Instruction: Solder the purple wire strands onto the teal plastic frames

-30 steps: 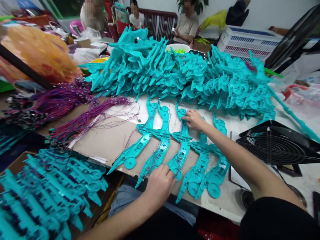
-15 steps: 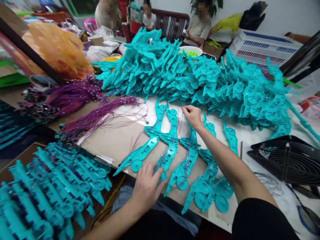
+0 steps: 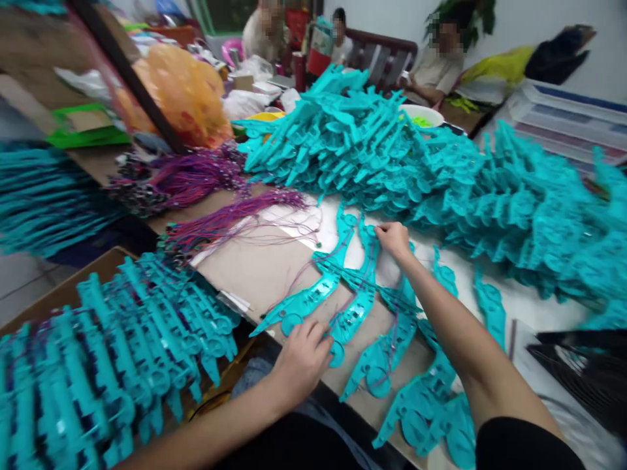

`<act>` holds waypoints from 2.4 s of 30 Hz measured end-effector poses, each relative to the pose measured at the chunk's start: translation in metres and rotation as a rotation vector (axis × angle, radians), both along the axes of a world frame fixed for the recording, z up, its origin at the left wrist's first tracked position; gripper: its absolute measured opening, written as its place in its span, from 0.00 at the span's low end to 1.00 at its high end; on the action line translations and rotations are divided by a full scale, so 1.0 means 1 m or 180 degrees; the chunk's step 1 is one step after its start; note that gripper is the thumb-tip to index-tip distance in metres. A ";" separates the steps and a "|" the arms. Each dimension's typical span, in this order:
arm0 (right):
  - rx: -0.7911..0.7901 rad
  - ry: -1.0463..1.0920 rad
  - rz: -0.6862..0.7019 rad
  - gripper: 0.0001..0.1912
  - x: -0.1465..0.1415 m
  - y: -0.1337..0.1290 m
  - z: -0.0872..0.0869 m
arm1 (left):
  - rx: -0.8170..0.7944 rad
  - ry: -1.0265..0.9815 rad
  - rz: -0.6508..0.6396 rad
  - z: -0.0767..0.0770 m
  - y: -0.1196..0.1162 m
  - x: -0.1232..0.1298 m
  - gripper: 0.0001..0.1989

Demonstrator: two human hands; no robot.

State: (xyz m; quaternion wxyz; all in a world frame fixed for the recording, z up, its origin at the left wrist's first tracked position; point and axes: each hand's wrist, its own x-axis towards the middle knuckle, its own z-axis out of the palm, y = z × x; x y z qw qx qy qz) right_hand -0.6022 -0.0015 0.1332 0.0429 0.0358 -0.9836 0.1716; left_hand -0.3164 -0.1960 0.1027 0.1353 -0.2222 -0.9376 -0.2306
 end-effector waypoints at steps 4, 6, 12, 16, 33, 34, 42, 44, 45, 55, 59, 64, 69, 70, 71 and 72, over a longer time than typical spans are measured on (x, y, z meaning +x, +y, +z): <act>0.0431 -0.0148 0.0167 0.13 -0.012 -0.015 0.008 | -0.0060 -0.0029 -0.0144 0.010 -0.017 -0.002 0.08; 0.0741 -0.0183 0.0161 0.15 -0.012 -0.018 0.020 | 0.0055 -0.0021 -0.0136 0.017 -0.034 -0.006 0.13; 0.1378 0.0286 0.0162 0.20 -0.009 -0.049 0.056 | 0.0767 0.0132 0.1932 0.032 -0.168 -0.078 0.13; 0.1044 0.0304 0.1142 0.17 0.002 -0.113 0.050 | 0.0469 -0.0520 0.2862 0.030 -0.247 -0.145 0.18; 0.0981 -0.0494 0.1572 0.15 -0.028 -0.173 0.026 | 0.2941 -0.0906 0.1664 0.056 -0.248 -0.208 0.10; 0.1120 -0.0604 0.1515 0.18 -0.025 -0.172 0.024 | 0.3080 -0.0897 0.1630 0.059 -0.247 -0.211 0.09; 0.0823 -0.1173 0.1550 0.13 -0.007 -0.165 0.040 | 0.3645 -0.1021 0.1776 0.075 -0.240 -0.236 0.05; -0.0122 -0.0995 0.1557 0.17 -0.009 -0.169 0.063 | 0.3714 -0.0883 0.1929 0.080 -0.242 -0.237 0.04; -0.0827 -0.0844 0.1556 0.18 -0.009 -0.172 0.077 | 0.3662 -0.0710 0.2074 0.083 -0.243 -0.235 0.05; -0.2178 0.0299 0.2804 0.15 0.059 -0.258 0.139 | 0.3883 -0.1811 0.0933 0.172 -0.211 -0.188 0.20; -0.1867 0.0343 0.3114 0.16 0.062 -0.269 0.144 | 0.4123 -0.1810 0.0785 0.210 -0.222 -0.194 0.10; -0.2155 0.0591 0.2346 0.15 0.016 -0.264 0.136 | 0.3833 -0.1718 0.0747 0.256 -0.249 -0.201 0.14; -0.1710 0.1030 0.1885 0.32 -0.022 -0.280 0.118 | 0.2450 -0.1684 0.0870 0.299 -0.262 -0.200 0.22; -0.1661 0.0937 0.1938 0.29 -0.027 -0.287 0.117 | 0.2244 -0.1699 0.0899 0.303 -0.264 -0.199 0.20; -0.1629 0.0769 0.1987 0.22 -0.031 -0.294 0.117 | 0.2054 -0.1684 0.0932 0.306 -0.267 -0.197 0.19; -0.1630 0.0591 0.1992 0.16 -0.035 -0.300 0.118 | 0.1862 -0.1622 0.1024 0.307 -0.271 -0.195 0.18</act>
